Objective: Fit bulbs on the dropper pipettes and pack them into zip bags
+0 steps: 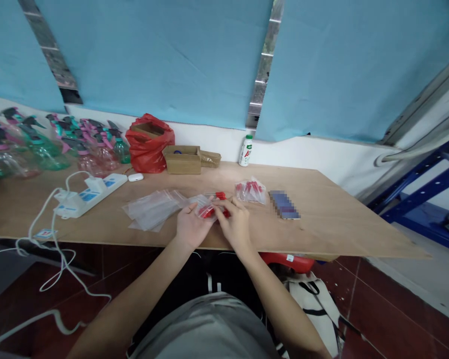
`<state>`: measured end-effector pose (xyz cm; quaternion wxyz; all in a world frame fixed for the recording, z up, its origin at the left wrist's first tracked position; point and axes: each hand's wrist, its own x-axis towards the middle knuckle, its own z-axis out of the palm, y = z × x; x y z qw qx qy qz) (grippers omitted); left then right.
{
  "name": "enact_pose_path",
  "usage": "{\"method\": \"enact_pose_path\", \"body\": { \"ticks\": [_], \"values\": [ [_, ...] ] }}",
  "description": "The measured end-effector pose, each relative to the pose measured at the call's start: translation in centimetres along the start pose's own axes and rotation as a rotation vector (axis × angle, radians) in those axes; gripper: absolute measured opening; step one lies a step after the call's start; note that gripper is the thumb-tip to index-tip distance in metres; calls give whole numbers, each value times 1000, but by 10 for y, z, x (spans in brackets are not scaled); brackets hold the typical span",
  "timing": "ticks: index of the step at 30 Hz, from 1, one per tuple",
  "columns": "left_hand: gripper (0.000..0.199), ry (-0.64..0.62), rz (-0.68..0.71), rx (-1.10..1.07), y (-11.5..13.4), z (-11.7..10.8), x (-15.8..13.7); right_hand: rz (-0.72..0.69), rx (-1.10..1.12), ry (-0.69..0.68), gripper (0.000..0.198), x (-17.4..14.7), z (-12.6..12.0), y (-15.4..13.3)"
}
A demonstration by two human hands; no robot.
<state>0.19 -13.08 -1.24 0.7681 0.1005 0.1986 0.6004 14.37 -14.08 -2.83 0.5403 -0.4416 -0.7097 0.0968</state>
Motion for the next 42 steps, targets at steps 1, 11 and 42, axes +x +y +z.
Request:
{"method": "enact_pose_path", "body": {
  "ticks": [1,11,42],
  "values": [
    [52,-4,0,6,-1,1,-1,-3,33,22,18,1,-1,-1],
    [49,81,25,-18,4,10,-10,-116,7,-30,9,1,-7,-14],
    [63,-147,-63,135,5,9,-11,-127,172,-259,22,10,-13,-15]
  ]
}}
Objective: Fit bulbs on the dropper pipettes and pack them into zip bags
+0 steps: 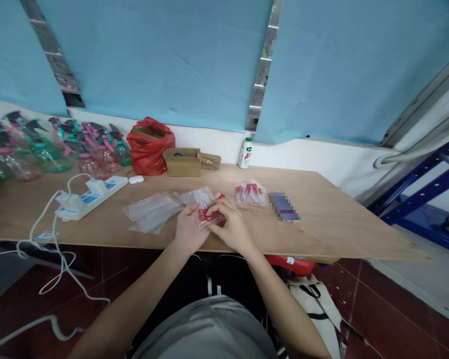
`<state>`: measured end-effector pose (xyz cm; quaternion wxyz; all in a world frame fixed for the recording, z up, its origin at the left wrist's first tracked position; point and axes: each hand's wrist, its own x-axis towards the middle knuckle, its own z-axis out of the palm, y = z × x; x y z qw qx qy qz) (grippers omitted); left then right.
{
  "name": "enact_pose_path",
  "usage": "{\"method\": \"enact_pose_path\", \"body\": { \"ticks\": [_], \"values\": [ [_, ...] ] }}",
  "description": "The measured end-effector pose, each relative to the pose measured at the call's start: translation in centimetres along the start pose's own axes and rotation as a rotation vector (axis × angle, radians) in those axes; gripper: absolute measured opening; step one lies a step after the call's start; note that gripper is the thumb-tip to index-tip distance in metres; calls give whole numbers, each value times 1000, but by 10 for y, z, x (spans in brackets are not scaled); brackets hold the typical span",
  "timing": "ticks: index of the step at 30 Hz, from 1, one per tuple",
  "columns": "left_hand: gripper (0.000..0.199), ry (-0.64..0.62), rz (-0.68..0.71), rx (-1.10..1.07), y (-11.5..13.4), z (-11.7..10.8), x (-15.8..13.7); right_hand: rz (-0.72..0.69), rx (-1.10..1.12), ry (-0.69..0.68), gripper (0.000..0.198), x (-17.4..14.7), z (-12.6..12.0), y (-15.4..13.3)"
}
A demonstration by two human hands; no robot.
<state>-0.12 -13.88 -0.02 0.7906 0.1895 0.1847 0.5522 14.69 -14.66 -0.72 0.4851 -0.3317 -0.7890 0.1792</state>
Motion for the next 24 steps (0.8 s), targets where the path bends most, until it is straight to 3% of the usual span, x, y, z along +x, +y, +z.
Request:
{"method": "enact_pose_path", "body": {
  "ticks": [9,15,17,20,22,24],
  "values": [
    [48,-39,127,174,4,-21,3,-189,-53,-122,37,0,-25,11],
    [36,-43,138,287,8,-25,5,-260,-17,-32,16,2,-24,14],
    [37,-80,74,348,11,-23,6,-235,-12,48,18,1,-25,11],
    [68,-209,-190,497,21,-20,5,-125,-11,259,19,0,-29,7],
    [85,-279,-370,719,33,-18,0,-25,11,411,18,-2,-36,3],
    [87,-326,-435,978,45,-14,-10,81,55,505,19,-2,-45,0]
  ]
}}
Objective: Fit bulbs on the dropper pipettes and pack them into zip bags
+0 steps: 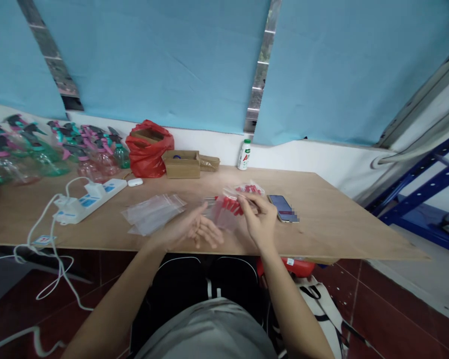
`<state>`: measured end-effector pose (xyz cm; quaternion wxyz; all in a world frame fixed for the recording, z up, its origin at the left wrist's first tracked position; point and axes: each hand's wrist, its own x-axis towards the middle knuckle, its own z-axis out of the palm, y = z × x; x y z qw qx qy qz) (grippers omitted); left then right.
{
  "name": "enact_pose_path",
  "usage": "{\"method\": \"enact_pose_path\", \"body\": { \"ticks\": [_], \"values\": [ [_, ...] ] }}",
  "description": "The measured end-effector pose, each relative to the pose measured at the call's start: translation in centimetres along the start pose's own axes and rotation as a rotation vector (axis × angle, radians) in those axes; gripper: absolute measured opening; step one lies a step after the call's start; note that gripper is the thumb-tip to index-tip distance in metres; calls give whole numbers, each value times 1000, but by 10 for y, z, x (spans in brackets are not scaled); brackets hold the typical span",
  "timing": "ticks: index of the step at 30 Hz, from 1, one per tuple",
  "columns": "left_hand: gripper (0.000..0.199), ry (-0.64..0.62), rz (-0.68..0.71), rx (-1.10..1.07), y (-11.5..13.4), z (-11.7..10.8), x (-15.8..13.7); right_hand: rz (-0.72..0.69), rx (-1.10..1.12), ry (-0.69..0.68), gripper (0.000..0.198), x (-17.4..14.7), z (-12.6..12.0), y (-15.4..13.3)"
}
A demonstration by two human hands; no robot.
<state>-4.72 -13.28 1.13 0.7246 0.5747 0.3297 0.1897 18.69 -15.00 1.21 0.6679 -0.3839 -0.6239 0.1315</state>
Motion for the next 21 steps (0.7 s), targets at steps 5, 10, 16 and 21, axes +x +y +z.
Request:
{"method": "enact_pose_path", "body": {
  "ticks": [5,10,16,21],
  "values": [
    [54,335,367,380,17,10,-25,191,118,-64,23,6,-11,-8],
    [30,646,659,319,9,18,-8,293,220,-261,25,2,2,-5],
    [25,723,675,227,-8,7,15,388,285,-360,30,-2,17,8],
    [26,728,655,306,-10,4,16,416,316,-362,29,-3,21,16]
  ]
}}
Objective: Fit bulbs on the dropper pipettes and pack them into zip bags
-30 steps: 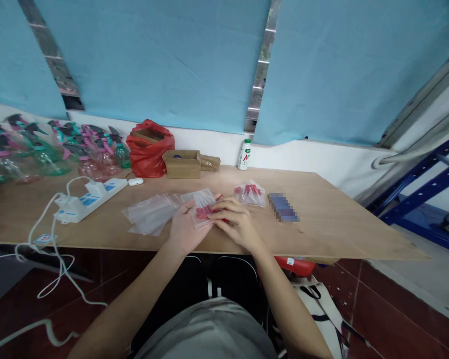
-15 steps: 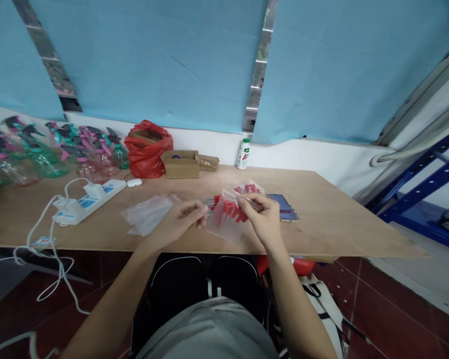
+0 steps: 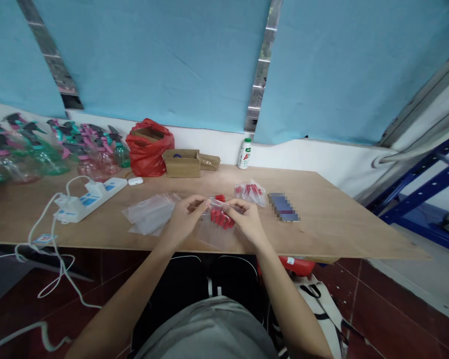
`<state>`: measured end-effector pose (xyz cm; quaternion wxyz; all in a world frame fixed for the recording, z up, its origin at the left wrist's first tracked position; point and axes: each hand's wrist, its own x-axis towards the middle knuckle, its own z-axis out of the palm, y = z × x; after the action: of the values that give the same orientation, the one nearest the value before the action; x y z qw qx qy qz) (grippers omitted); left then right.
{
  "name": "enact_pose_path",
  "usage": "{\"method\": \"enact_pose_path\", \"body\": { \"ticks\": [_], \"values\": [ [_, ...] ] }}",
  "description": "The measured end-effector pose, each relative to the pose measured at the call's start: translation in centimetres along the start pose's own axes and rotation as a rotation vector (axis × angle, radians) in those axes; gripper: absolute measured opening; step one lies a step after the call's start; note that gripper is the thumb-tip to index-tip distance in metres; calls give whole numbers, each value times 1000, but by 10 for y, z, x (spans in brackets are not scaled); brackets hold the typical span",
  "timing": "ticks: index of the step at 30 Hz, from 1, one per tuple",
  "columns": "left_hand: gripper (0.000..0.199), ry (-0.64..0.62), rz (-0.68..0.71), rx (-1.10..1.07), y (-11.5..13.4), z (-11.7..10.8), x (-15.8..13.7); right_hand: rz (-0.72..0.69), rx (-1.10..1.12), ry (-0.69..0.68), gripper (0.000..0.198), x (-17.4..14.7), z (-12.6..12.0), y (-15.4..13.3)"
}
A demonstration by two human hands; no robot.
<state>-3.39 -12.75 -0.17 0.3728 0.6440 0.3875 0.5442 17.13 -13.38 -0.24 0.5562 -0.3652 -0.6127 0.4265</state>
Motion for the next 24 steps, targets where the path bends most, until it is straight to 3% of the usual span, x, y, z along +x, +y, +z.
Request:
{"method": "enact_pose_path", "body": {
  "ticks": [10,15,24],
  "values": [
    [23,56,123,156,10,5,-7,-134,-105,-24,21,-6,8,-4],
    [18,20,204,280,13,7,-12,-121,-46,2,20,-9,14,-7],
    [17,-51,243,288,16,2,-11,-136,-92,-33,23,-12,11,-11]
  ]
}}
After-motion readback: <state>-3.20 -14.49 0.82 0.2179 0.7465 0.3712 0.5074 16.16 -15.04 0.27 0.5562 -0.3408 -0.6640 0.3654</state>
